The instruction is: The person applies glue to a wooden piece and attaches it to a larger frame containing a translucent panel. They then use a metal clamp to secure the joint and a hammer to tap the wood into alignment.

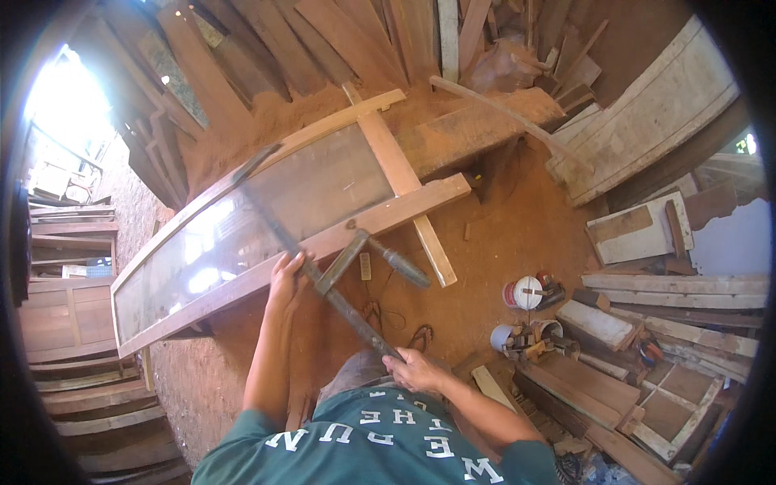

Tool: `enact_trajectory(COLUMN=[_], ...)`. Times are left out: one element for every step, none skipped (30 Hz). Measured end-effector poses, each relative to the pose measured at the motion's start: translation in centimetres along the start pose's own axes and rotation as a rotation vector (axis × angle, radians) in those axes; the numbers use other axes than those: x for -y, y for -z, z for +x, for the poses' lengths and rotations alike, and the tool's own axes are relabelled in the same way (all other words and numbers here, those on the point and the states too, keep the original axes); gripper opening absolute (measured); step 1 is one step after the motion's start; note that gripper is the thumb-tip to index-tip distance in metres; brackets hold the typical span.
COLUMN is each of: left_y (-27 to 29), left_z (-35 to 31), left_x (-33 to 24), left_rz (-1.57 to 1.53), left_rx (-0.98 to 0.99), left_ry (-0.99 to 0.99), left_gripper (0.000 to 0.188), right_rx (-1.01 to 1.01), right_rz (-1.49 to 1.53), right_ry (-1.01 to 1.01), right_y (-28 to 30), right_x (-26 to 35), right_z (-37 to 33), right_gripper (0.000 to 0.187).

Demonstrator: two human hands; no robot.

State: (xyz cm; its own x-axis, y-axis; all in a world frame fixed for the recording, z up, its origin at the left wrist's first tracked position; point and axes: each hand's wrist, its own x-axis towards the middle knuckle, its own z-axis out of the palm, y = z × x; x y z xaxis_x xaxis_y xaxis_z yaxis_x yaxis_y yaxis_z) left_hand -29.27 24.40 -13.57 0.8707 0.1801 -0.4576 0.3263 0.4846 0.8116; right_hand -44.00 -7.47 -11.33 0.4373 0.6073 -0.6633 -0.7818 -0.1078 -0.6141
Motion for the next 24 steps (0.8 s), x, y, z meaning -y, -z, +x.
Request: enact_trajectory(left_y=[-0.2, -1.7, -3.1, -3.4, -3.5, -3.9, -4.9, -5.9, -6.4, -5.4, -3.2, -1.5, -3.3, -5.0, -5.9, -5.9, -5.6, -5.2, -4.8, -4.4, -4.1, -3.9, -3.9, -4.4], left_z=[3.2, 6.0, 8.5, 11.1, 13.6, 15.8, 17.6, 19.2, 20.8, 22.9, 25.2, 26.7, 26.5, 25.9, 25.1, 24.6, 23.8, 23.2, 22.9, 22.6, 22.2, 22.1, 22.4, 22.4], left_x=[0.6, 0.8, 0.9, 1.0, 1.2, 1.4, 1.1, 0.8, 0.7, 0.7, 0.7, 0.8, 0.8, 1.0, 1.0, 1.5, 2.1, 2.6, 3.3, 3.9, 4.4, 4.7, 4.9, 4.5], left_rz=[0.016, 0.040, 0.064, 0.076, 0.088, 0.103, 0.115, 0.128, 0.139, 0.127, 0.114, 0.101, 0.071, 0.041, 0.011, 0.002, -0.008, -0.020, -0.044, -0.070, -0.096, -0.123, -0.128, -0.133], left_rx=[0.053, 0.017, -0.018, 0.019, 0.056, 0.096, 0.103, 0.108, 0.107, 0.128, 0.136, 0.151, 0.159, 0.162, 0.150, 0.175, 0.197, 0.218, 0.215, 0.211, 0.203, 0.194, 0.173, 0.153], left_ry=[0.005, 0.037, 0.072, 0.074, 0.077, 0.085, 0.093, 0.099, 0.109, 0.099, 0.081, 0.070, 0.081, 0.091, 0.096, 0.137, 0.177, 0.216, 0.228, 0.242, 0.254, 0.267, 0.286, 0.304], left_gripper=[0.017, 0.015, 0.013, 0.013, 0.012, 0.012, 0.013, 0.013, 0.014, 0.016, 0.019, 0.022, 0.025, 0.027, 0.030, 0.036, 0.042, 0.049, 0.047, 0.045, 0.044, 0.044, 0.044, 0.044], right_rx=[-0.052, -0.085, -0.121, -0.148, -0.173, -0.197, -0.228, -0.257, -0.258, -0.255, -0.237, -0.229, -0.251, -0.279, -0.292, -0.302, -0.305, -0.306, -0.312, -0.307, -0.296, -0.287, -0.293, -0.299], right_rz=[-0.046, -0.009, 0.030, 0.066, 0.108, 0.112, 0.122, 0.131, 0.160, 0.162, 0.156, 0.155, 0.170, 0.186, 0.199, 0.211, 0.217, 0.219, 0.222, 0.244, 0.265, 0.285, 0.290, 0.296], right_ry=[0.120, 0.123, 0.127, 0.133, 0.124, 0.132, 0.142, 0.153, 0.164, 0.170, 0.172, 0.172, 0.197, 0.196, 0.189, 0.187, 0.184, 0.182, 0.181, 0.164, 0.144, 0.123, 0.121, 0.121], right_y=[0.0, 0.2, 0.2, 0.2, 0.2, 0.6, 1.1, 1.7, 2.1, 2.0, 1.5, 1.2, 1.7, 2.1, 2.2, 2.1, 2.1, 2.2, 2.3, 2.2, 2.0, 1.8, 1.5, 1.2], right_x=[-0.4, 0.2, 1.1, 2.2, 3.6, 4.5, 5.1, 5.8, 6.8, 7.8, 9.0, 9.9, 10.4, 10.7, 10.9, 11.1, 11.1, 11.1, 11.2, 11.6, 12.0, 12.3, 12.3, 12.1], right_z=[1.6, 3.0, 4.3, 5.6, 6.9, 8.2, 9.5, 10.7, 11.8, 12.9, 14.2, 15.4, 16.0, 16.4, 16.9, 17.4, 17.9, 18.3, 18.5, 18.7, 18.6, 18.5, 18.5, 18.6], right_gripper=[0.031, 0.031, 0.031, 0.032, 0.032, 0.032, 0.032, 0.032, 0.032, 0.032, 0.033, 0.033, 0.032, 0.032, 0.032, 0.031, 0.031, 0.031, 0.031, 0.031, 0.031, 0.031, 0.031, 0.031])
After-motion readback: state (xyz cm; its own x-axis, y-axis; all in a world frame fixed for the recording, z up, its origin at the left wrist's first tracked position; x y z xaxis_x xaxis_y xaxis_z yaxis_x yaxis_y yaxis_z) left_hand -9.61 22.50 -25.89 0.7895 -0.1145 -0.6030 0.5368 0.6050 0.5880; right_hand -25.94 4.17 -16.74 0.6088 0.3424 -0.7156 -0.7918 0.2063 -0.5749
